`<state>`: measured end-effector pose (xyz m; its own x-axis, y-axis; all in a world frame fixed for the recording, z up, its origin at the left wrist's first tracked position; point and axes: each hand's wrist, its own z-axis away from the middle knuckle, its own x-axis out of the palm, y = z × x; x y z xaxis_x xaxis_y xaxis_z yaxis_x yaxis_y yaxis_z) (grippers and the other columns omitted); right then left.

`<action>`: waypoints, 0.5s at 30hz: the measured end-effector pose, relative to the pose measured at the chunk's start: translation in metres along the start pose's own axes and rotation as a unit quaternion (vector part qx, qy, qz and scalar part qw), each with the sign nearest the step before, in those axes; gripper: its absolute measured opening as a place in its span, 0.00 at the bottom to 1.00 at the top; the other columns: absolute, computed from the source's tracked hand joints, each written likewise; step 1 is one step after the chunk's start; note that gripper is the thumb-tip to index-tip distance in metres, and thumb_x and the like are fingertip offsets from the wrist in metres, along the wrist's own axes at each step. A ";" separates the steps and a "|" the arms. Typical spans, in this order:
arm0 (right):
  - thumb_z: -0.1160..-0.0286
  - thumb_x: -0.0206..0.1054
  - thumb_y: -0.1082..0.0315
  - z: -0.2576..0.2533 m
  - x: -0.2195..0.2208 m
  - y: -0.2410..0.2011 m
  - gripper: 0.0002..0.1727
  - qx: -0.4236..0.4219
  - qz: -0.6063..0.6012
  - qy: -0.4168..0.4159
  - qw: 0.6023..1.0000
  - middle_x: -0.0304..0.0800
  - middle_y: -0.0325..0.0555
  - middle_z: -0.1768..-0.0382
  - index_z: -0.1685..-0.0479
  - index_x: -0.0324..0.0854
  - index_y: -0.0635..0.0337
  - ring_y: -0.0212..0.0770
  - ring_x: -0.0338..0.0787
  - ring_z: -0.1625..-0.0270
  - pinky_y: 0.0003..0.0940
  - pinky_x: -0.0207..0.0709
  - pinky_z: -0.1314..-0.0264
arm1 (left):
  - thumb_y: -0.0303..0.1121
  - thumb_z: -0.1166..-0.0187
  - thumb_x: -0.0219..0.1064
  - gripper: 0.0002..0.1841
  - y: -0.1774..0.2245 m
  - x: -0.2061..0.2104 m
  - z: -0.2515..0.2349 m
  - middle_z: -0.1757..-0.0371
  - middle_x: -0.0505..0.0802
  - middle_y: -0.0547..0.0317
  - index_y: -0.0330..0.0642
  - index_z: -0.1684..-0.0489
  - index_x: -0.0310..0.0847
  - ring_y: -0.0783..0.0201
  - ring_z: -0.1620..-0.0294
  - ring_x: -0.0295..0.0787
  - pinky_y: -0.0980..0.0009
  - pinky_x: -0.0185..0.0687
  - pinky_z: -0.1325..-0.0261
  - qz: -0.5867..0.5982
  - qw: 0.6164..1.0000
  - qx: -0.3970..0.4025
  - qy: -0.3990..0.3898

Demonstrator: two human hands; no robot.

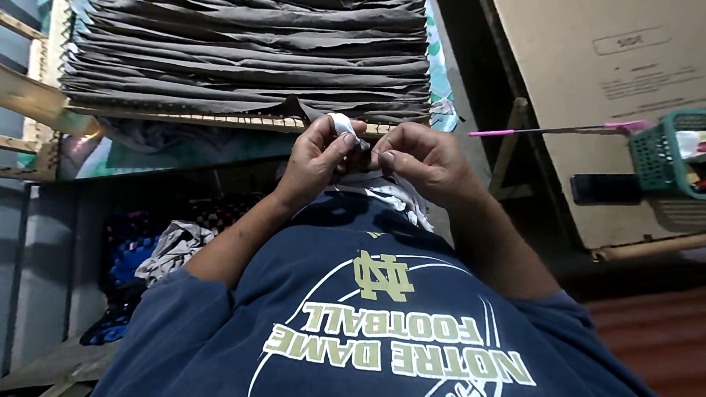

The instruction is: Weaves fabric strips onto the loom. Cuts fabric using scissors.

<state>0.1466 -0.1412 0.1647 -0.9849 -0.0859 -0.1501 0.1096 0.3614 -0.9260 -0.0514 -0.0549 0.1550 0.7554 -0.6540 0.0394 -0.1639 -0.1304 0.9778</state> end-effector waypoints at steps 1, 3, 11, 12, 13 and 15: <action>0.19 0.57 0.72 0.000 0.000 0.000 0.06 0.003 -0.034 -0.003 0.999 0.91 0.34 0.62 0.57 0.80 0.60 0.24 0.87 0.64 0.22 0.83 0.60 | 0.26 0.13 0.55 0.11 0.000 0.000 0.000 0.43 0.92 0.59 0.36 0.40 0.77 0.74 0.58 0.88 0.79 0.82 0.63 0.008 1.000 0.000 -0.003; 0.17 0.56 0.73 0.000 0.000 -0.002 0.05 0.011 -0.086 -0.009 0.996 0.91 0.34 0.66 0.56 0.78 0.58 0.26 0.87 0.68 0.23 0.83 0.65 | 0.26 0.12 0.54 0.09 -0.001 0.000 -0.001 0.44 0.93 0.58 0.38 0.41 0.75 0.73 0.59 0.89 0.78 0.84 0.63 0.043 0.999 0.000 -0.019; 0.21 0.60 0.74 0.000 0.001 -0.009 0.05 -0.031 0.106 0.004 0.994 0.80 0.32 0.72 0.57 0.81 0.66 0.16 0.74 0.74 0.11 0.70 0.71 | 0.27 0.11 0.54 0.04 -0.002 0.001 -0.002 0.55 0.91 0.60 0.41 0.48 0.71 0.71 0.63 0.89 0.75 0.86 0.61 0.069 0.997 -0.018 -0.001; 0.21 0.61 0.73 0.000 0.002 -0.010 0.06 -0.036 0.142 -0.001 0.989 0.81 0.34 0.71 0.57 0.82 0.66 0.16 0.75 0.73 0.12 0.71 0.70 | 0.27 0.11 0.54 0.03 -0.001 0.002 -0.002 0.56 0.91 0.60 0.41 0.48 0.72 0.71 0.63 0.88 0.75 0.86 0.61 0.062 0.998 -0.025 0.005; 0.20 0.61 0.72 0.000 0.002 -0.011 0.07 -0.046 0.169 -0.009 0.984 0.82 0.36 0.70 0.56 0.82 0.66 0.17 0.75 0.73 0.12 0.71 0.70 | 0.26 0.11 0.55 0.03 0.000 0.003 -0.002 0.57 0.91 0.61 0.41 0.48 0.72 0.71 0.63 0.89 0.75 0.86 0.60 0.051 0.998 -0.031 0.010; 0.20 0.61 0.71 -0.002 0.004 -0.012 0.08 -0.065 0.205 -0.022 0.976 0.82 0.39 0.70 0.56 0.83 0.67 0.21 0.75 0.73 0.15 0.71 0.70 | 0.26 0.12 0.56 0.04 0.002 0.005 -0.001 0.59 0.90 0.63 0.40 0.49 0.72 0.72 0.64 0.88 0.75 0.87 0.59 0.023 0.999 -0.031 0.015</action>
<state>0.1406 -0.1438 0.1761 -0.8544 0.0521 -0.5171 0.4736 0.4879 -0.7333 -0.0471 -0.0575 0.1572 0.7667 -0.6359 0.0888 -0.1594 -0.0545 0.9857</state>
